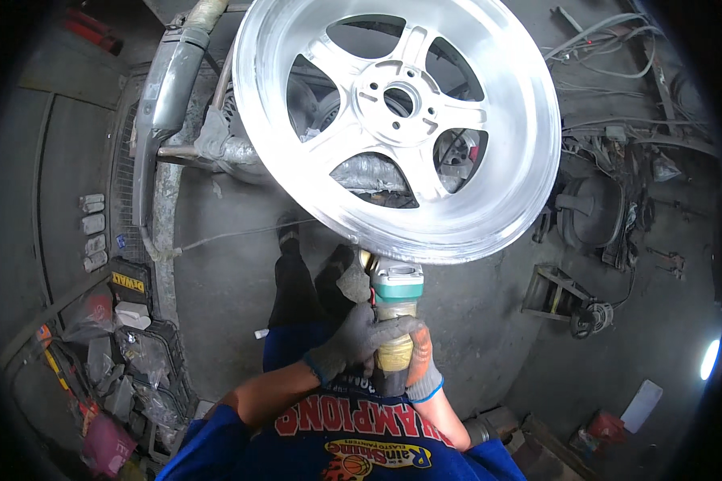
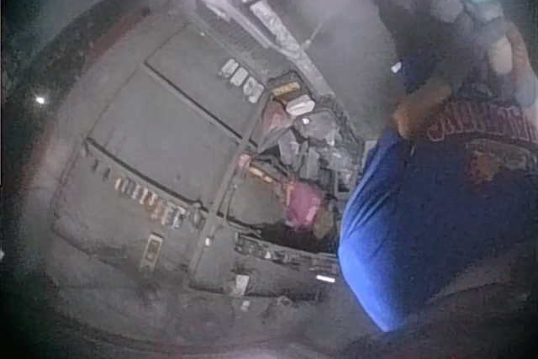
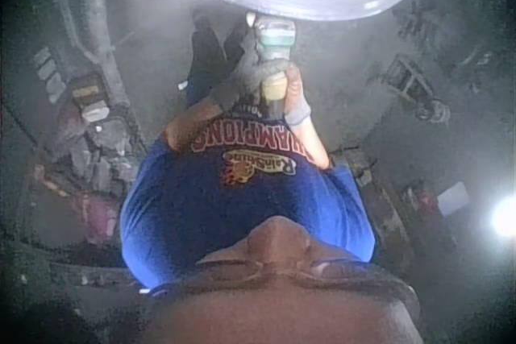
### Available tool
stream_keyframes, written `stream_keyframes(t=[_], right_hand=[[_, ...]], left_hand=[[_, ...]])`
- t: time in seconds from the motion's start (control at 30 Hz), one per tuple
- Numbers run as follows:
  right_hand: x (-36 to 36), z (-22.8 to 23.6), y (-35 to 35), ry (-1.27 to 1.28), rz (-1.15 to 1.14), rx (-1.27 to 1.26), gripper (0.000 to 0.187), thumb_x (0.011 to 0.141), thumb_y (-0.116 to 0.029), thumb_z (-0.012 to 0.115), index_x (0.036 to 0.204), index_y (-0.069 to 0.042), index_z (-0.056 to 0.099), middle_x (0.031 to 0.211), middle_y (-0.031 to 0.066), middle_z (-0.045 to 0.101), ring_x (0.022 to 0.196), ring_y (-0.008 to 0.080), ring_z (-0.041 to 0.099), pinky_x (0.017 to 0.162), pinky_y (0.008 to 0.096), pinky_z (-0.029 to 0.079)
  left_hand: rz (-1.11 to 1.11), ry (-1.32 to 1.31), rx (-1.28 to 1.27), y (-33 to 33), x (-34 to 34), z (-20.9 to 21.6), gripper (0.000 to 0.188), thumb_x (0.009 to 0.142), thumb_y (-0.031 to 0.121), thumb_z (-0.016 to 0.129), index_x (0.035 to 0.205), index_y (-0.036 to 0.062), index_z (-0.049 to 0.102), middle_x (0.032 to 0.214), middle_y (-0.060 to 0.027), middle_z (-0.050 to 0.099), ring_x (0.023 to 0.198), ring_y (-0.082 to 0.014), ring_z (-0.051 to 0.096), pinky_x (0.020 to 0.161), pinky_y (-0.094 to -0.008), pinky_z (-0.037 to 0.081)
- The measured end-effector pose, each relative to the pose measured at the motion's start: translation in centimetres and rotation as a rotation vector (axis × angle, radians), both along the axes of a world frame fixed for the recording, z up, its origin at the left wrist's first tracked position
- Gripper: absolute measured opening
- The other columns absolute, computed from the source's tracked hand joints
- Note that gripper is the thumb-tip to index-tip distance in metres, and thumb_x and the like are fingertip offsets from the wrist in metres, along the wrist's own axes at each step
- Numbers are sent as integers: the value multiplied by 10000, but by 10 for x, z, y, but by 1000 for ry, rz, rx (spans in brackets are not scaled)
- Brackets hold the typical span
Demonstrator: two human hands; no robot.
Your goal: The person uses a handheld angle grinder to smooth and polish the inner and outer surfaces of an aluminum wheel rim, occasionally setting the grinder down to inspect the rim and change a grinding disc.
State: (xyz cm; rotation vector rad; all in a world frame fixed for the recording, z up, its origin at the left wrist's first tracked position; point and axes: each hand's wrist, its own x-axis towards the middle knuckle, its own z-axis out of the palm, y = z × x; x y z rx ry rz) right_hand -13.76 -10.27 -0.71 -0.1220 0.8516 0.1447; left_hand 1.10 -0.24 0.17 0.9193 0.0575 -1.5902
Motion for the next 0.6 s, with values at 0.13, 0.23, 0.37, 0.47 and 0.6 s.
stream_keyframes(t=[0.13, 0.23, 0.37, 0.47, 0.6], right_hand=[[-3, 1, -1, 10, -14, 107, 576, 901, -435, 589, 1252, 10, 490, 1057, 194, 640, 893, 326, 661, 777, 464, 563], [-10, -7, 2, -14, -146, 101, 642, 915, -487, 556, 1319, 0, 452, 1226, 196, 587, 1065, 334, 611, 921, 489, 504], [-6, 4, 4, -62, -27, -108, 653, 917, -500, 551, 1332, -7, 450, 1259, 183, 571, 1106, 320, 589, 965, 472, 482], [-10, 1, 5, 0, -19, -151, 671, 916, -519, 545, 1336, -5, 450, 1265, 179, 570, 1110, 324, 588, 972, 477, 478], [-9, 2, 3, 28, -25, -135, 668, 914, -523, 551, 1325, -5, 461, 1249, 180, 579, 1098, 323, 593, 965, 474, 484]], left_hand=[[78, -49, -42, -1, -11, -13, 280, 882, 273, 667, 995, 23, 608, 740, -56, 625, 450, -98, 558, 346, -209, 428], [86, -94, -68, 0, -3, -5, 256, 883, 254, 672, 997, 33, 615, 780, -47, 634, 563, -92, 587, 457, -225, 469], [127, -91, -68, 1, -11, -11, 225, 884, 224, 683, 1003, 44, 621, 858, -36, 647, 748, -94, 612, 635, -258, 504], [105, -150, -71, 2, -21, -27, 212, 887, 218, 681, 992, 45, 620, 860, -38, 645, 702, -90, 609, 578, -243, 499], [73, -130, -54, 0, -20, -27, 207, 886, 209, 681, 993, 45, 615, 844, -35, 640, 685, -89, 608, 561, -241, 498]])
